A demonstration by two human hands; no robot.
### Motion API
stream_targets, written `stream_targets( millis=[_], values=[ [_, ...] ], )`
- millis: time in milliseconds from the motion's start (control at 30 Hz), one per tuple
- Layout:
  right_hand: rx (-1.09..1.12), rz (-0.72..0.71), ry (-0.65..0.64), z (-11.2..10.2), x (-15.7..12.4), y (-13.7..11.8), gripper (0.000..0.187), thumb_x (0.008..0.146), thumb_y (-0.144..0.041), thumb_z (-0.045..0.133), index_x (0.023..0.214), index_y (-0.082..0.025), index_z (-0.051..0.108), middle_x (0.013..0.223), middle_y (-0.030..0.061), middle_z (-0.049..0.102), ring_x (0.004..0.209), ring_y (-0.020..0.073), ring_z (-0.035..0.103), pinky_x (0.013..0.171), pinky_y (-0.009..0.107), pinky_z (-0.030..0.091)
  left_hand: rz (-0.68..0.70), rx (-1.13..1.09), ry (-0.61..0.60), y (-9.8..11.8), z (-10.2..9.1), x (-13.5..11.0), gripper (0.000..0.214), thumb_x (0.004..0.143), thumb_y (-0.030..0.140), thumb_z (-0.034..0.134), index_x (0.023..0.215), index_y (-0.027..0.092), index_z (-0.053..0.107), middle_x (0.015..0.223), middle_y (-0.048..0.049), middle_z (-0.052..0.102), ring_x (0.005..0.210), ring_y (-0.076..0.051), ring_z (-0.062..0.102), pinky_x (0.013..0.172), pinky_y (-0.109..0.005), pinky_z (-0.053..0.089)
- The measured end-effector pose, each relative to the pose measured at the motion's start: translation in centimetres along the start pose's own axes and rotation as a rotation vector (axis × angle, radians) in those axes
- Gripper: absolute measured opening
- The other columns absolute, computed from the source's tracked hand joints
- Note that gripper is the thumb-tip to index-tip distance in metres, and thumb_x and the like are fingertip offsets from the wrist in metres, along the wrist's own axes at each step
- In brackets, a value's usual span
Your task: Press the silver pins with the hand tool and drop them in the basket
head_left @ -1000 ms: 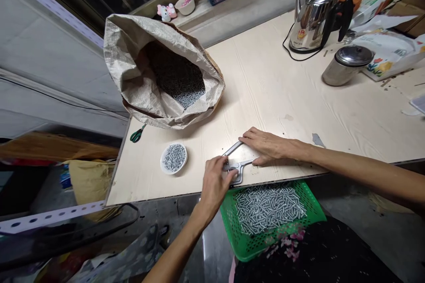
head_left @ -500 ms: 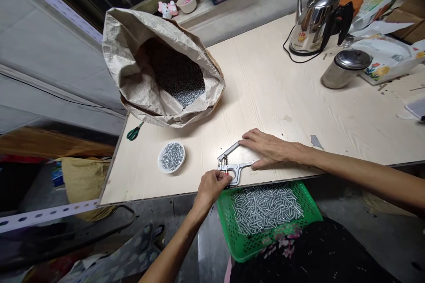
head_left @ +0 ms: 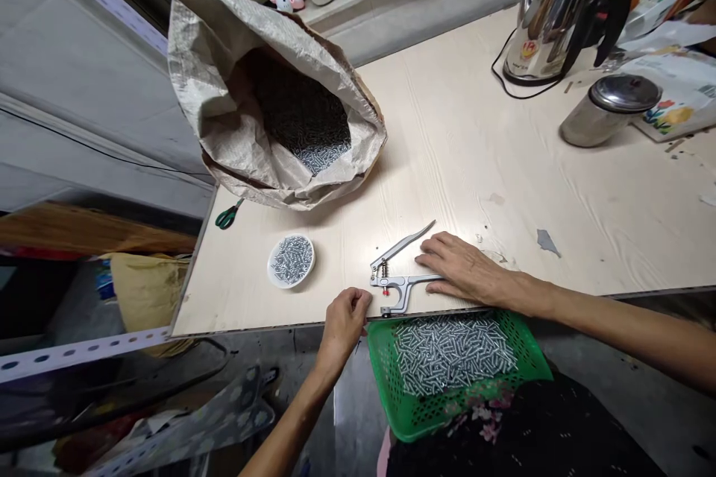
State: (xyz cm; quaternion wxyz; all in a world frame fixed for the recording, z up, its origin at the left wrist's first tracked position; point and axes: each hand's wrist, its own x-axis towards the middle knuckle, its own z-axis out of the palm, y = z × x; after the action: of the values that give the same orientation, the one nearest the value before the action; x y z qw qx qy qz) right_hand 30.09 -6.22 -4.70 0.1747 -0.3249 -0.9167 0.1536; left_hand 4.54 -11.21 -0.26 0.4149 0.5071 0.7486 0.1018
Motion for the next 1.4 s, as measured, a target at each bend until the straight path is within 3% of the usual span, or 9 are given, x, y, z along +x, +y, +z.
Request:
stream_targets(
  millis=[67, 167, 333, 600, 800, 1033, 1133, 1267, 1400],
  values=[
    [-0.033, 0.035, 0.001, 0.8, 0.1, -0.2, 0.014, 0.089, -0.027, 0.053, 0.098, -0.017, 0.06, 0.095, 0.0082, 0.058, 0.09, 0.023, 0.048, 0.074, 0.037, 0.04, 0.09, 0.069, 0.125, -0.3, -0.4, -0.3, 0.029, 0.081, 0.043, 0.046, 0.075, 0.018, 0.059, 0.064, -0.0012, 0.059, 0.058, -0.017, 0.057, 0.058, -0.028, 0.045],
    [-0.066, 0.08, 0.028, 1.8, 0.3, -0.2, 0.017, 0.093, -0.019, 0.044, 0.09, -0.018, 0.061, 0.086, 0.0058, 0.056, 0.08, 0.0201, 0.046, 0.068, 0.033, 0.035, 0.21, 0.166, 0.276, -1.2, -0.8, -0.7, 0.027, 0.085, 0.039, 0.044, 0.078, 0.018, 0.06, 0.079, -0.0054, 0.063, 0.073, -0.019, 0.059, 0.068, -0.03, 0.046],
    [-0.081, 0.099, 0.049, 2.3, 0.6, 0.0, 0.017, 0.093, -0.018, 0.042, 0.088, -0.018, 0.058, 0.084, 0.0056, 0.055, 0.079, 0.02, 0.045, 0.068, 0.033, 0.031, 0.257, 0.321, 0.236, -3.0, -0.1, -1.2, 0.018, 0.085, 0.033, 0.05, 0.084, 0.017, 0.06, 0.086, -0.0068, 0.061, 0.073, -0.019, 0.061, 0.067, -0.031, 0.047],
    [-0.14, 0.018, 0.033, 1.5, 0.1, -1.1, 0.024, 0.092, -0.005, 0.033, 0.088, -0.018, 0.053, 0.084, 0.0059, 0.055, 0.073, 0.0183, 0.044, 0.066, 0.034, 0.034, 0.319, 0.697, 0.279, -3.8, 0.1, -1.3, 0.025, 0.092, 0.016, 0.035, 0.096, 0.016, 0.06, 0.083, -0.007, 0.059, 0.072, -0.019, 0.057, 0.063, -0.029, 0.042],
    [-0.171, 0.018, 0.138, 1.6, -1.0, -2.0, 0.029, 0.091, -0.003, 0.03, 0.094, -0.017, 0.055, 0.087, 0.0078, 0.059, 0.074, 0.0191, 0.049, 0.064, 0.035, 0.035, 0.317, 0.751, 0.355, -4.4, 0.4, -1.9, 0.029, 0.092, 0.015, 0.033, 0.094, 0.016, 0.062, 0.08, -0.0066, 0.056, 0.068, -0.018, 0.055, 0.06, -0.027, 0.039],
    [-0.187, 0.055, 0.223, 2.1, -1.5, -1.5, 0.024, 0.091, -0.005, 0.036, 0.097, -0.019, 0.055, 0.09, 0.0078, 0.061, 0.078, 0.0197, 0.051, 0.066, 0.035, 0.038, 0.321, 0.519, 0.383, -4.7, -0.2, -2.0, 0.029, 0.089, 0.02, 0.037, 0.076, 0.019, 0.063, 0.075, -0.0062, 0.059, 0.07, -0.018, 0.058, 0.065, -0.028, 0.043],
    [-0.231, 0.054, 0.268, 2.4, -1.4, -1.4, 0.023, 0.092, -0.006, 0.036, 0.097, -0.02, 0.054, 0.09, 0.007, 0.062, 0.077, 0.0192, 0.05, 0.066, 0.035, 0.038, 0.266, 0.19, 0.357, -3.6, -0.1, -2.0, 0.022, 0.085, 0.032, 0.049, 0.08, 0.019, 0.066, 0.08, -0.0063, 0.066, 0.073, -0.019, 0.062, 0.069, -0.029, 0.046],
    [-0.273, 0.036, 0.286, 2.4, -1.2, -1.6, 0.024, 0.092, -0.006, 0.035, 0.1, -0.02, 0.053, 0.091, 0.0068, 0.062, 0.078, 0.0188, 0.05, 0.066, 0.035, 0.038, 0.046, -0.333, 0.208, -1.6, 1.3, -1.6, 0.034, 0.075, 0.045, 0.062, 0.088, 0.015, 0.067, 0.065, -0.0019, 0.065, 0.06, -0.016, 0.06, 0.06, -0.026, 0.048],
    [-0.294, 0.023, 0.294, 2.2, -1.2, -1.7, 0.024, 0.093, -0.007, 0.035, 0.1, -0.02, 0.053, 0.091, 0.0058, 0.062, 0.077, 0.0186, 0.049, 0.066, 0.034, 0.037, 0.059, -0.536, 0.213, -0.1, 3.3, -1.2, 0.033, 0.072, 0.043, 0.066, 0.087, 0.013, 0.068, 0.074, -0.0036, 0.068, 0.069, -0.015, 0.062, 0.068, -0.026, 0.049]
  ],
)
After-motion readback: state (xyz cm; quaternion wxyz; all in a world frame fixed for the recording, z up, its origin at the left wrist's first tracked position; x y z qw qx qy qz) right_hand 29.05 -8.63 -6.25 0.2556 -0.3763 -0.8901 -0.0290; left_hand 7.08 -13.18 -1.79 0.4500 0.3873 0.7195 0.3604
